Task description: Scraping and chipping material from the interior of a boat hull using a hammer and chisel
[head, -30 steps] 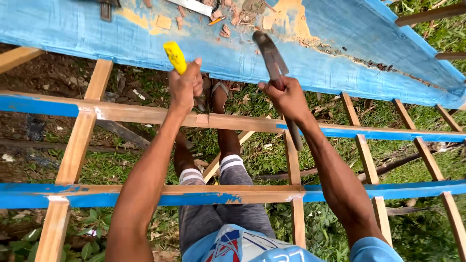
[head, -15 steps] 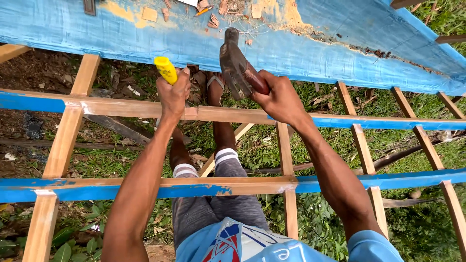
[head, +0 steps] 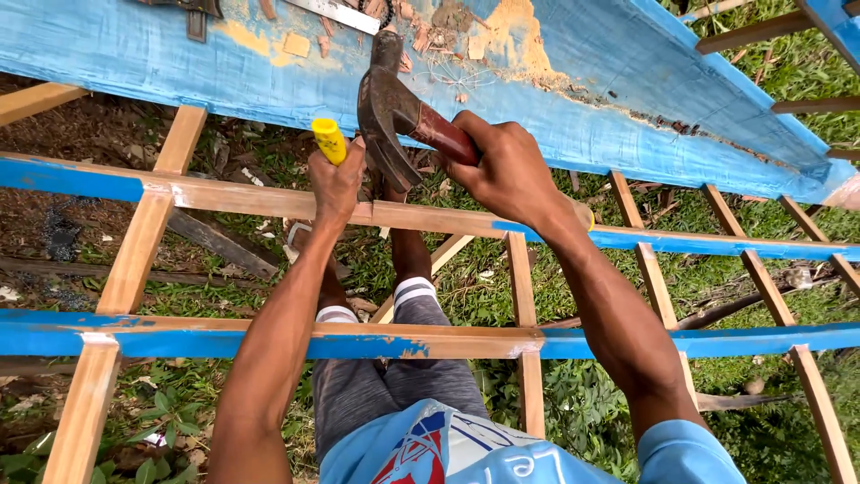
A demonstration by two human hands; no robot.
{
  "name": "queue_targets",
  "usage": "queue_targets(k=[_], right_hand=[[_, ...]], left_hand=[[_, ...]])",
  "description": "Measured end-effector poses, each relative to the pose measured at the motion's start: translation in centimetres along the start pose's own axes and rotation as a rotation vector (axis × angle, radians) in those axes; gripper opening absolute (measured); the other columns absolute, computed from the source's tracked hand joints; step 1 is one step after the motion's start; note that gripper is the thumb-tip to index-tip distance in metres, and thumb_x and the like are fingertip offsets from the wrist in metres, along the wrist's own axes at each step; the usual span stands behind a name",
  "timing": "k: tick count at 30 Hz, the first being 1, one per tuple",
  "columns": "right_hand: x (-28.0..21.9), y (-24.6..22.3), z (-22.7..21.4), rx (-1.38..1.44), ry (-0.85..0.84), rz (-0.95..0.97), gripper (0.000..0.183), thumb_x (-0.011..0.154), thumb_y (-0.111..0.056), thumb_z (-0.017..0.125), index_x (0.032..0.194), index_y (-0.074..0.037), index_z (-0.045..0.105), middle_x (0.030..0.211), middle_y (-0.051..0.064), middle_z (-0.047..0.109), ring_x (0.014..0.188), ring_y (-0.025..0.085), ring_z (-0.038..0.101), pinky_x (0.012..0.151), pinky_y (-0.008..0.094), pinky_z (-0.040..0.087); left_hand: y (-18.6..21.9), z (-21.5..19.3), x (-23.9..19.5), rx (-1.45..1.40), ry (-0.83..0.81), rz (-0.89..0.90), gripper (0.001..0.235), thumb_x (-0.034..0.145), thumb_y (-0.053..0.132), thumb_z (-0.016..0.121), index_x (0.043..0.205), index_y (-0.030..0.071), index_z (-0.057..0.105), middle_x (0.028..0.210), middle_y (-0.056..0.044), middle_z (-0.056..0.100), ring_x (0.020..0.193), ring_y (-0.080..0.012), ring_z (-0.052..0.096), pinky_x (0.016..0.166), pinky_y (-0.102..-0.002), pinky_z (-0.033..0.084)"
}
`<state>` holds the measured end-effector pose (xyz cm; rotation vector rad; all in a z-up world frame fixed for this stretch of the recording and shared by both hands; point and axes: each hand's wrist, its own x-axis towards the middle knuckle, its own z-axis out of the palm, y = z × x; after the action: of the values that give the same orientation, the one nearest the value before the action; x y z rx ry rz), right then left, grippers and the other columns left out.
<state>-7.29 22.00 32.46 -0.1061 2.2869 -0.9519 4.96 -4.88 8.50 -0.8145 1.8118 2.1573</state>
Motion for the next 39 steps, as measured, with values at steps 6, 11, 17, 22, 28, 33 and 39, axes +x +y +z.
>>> queue_targets(k=[6, 11, 17, 22, 28, 33, 39], right_hand=[[-0.5, -3.4, -1.4, 0.006, 0.071, -0.141, 0.027, 0.102, -0.01, 0.087, 0.125, -0.013, 0.075, 0.077, 0.021, 0.079, 0.071, 0.053, 0.079, 0.074, 0.058, 0.061], [-2.2, -4.4, -0.1, 0.069, 0.271, -0.245, 0.032, 0.101, -0.006, 0.089, 0.128, -0.016, 0.076, 0.079, 0.018, 0.078, 0.07, 0.046, 0.08, 0.069, 0.051, 0.061], [-3.0, -2.3, 6.5, -0.307, 0.186, -0.289, 0.033, 0.097, -0.008, 0.086, 0.126, -0.018, 0.073, 0.087, 0.011, 0.082, 0.07, 0.038, 0.083, 0.07, 0.054, 0.068], [-3.4, -3.7, 4.9, -0.425, 0.114, -0.217, 0.033, 0.098, -0.021, 0.089, 0.123, -0.019, 0.069, 0.089, 0.009, 0.081, 0.07, 0.043, 0.084, 0.065, 0.062, 0.066], [-4.9, -1.6, 7.0, 0.009, 0.561, -0.329, 0.042, 0.103, -0.004, 0.079, 0.143, -0.014, 0.072, 0.085, 0.009, 0.077, 0.072, 0.031, 0.08, 0.07, 0.042, 0.067], [-4.6, -0.3, 8.9, -0.412, 0.077, -0.287, 0.026, 0.11, -0.016, 0.072, 0.135, -0.015, 0.068, 0.095, 0.011, 0.079, 0.081, 0.038, 0.085, 0.07, 0.06, 0.07], [-4.6, -4.0, 5.7, -0.389, 0.464, -0.377, 0.024, 0.111, -0.023, 0.082, 0.133, -0.024, 0.074, 0.088, -0.002, 0.064, 0.076, 0.029, 0.079, 0.068, 0.046, 0.068]], left_hand=[[-5.2, -1.9, -1.5, 0.119, -0.033, 0.119, 0.029, 0.114, 0.028, 0.09, 0.092, 0.014, 0.08, 0.071, -0.007, 0.076, 0.061, -0.0157, 0.068, 0.067, -0.036, 0.062], [-5.4, -2.3, -1.9, 0.065, -0.069, 0.223, 0.023, 0.105, 0.028, 0.093, 0.099, 0.006, 0.093, 0.082, -0.013, 0.085, 0.082, -0.0154, 0.078, 0.077, -0.044, 0.063], [0.4, -1.2, -2.7, 0.101, -0.078, 0.337, 0.025, 0.116, 0.026, 0.086, 0.126, 0.006, 0.075, 0.098, -0.004, 0.068, 0.097, -0.0176, 0.066, 0.106, -0.043, 0.06], [-1.0, -1.6, -5.0, 0.064, -0.065, 0.237, 0.025, 0.121, 0.015, 0.088, 0.136, 0.001, 0.073, 0.106, -0.01, 0.07, 0.104, -0.0333, 0.076, 0.112, -0.058, 0.059], [-4.0, -3.2, -4.9, 0.225, -0.127, 0.19, 0.038, 0.113, 0.035, 0.086, 0.137, 0.006, 0.092, 0.126, -0.025, 0.092, 0.123, -0.0443, 0.088, 0.117, -0.051, 0.067], [-4.5, -2.8, -6.4, 0.043, -0.163, 0.095, 0.053, 0.11, 0.026, 0.081, 0.157, 0.003, 0.074, 0.148, -0.023, 0.081, 0.137, -0.039, 0.081, 0.13, -0.058, 0.06], [-2.0, 5.4, -0.4, -0.494, 0.517, 0.422, 0.036, 0.121, 0.02, 0.084, 0.155, 0.017, 0.071, 0.143, -0.002, 0.08, 0.14, -0.0172, 0.075, 0.141, -0.048, 0.054]])
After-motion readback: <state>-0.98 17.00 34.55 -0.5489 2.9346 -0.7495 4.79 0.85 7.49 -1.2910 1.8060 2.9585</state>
